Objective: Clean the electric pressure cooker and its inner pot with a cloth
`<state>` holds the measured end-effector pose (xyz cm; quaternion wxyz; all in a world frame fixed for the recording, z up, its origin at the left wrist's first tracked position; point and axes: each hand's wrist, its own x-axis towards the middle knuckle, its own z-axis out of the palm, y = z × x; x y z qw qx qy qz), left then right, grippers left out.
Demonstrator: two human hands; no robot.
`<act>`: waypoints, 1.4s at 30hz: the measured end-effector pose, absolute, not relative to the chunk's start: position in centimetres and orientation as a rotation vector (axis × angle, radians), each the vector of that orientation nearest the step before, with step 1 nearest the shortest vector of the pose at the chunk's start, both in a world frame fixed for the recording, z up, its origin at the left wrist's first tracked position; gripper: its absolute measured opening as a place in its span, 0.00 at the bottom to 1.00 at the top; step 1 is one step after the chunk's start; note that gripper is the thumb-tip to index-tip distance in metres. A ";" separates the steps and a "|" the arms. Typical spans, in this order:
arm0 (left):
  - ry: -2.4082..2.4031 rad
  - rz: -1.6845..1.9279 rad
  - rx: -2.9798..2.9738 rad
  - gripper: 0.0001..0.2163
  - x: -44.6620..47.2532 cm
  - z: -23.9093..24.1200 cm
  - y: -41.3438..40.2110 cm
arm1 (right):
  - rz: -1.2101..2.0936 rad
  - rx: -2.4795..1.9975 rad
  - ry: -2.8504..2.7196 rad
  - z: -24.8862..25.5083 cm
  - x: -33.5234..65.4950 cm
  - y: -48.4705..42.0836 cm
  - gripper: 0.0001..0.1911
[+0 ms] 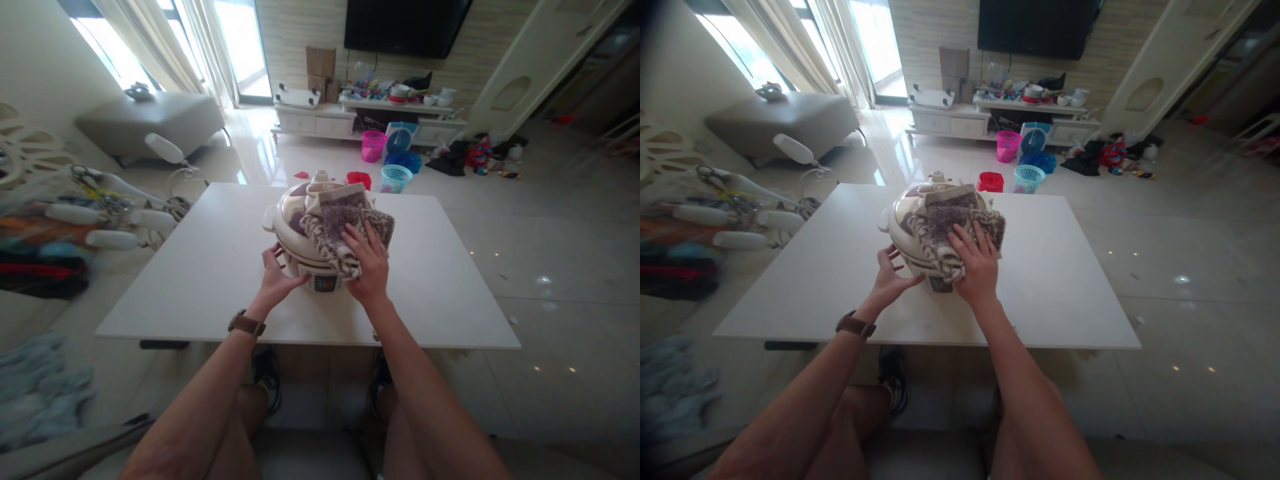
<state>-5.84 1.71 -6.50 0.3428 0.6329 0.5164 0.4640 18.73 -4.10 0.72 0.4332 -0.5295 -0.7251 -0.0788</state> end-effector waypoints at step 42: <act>1.336 1.288 1.427 0.50 -5.3 -5.7 2.4 | 0.522 -1.461 -0.523 -7.6 17.6 -3.7 0.34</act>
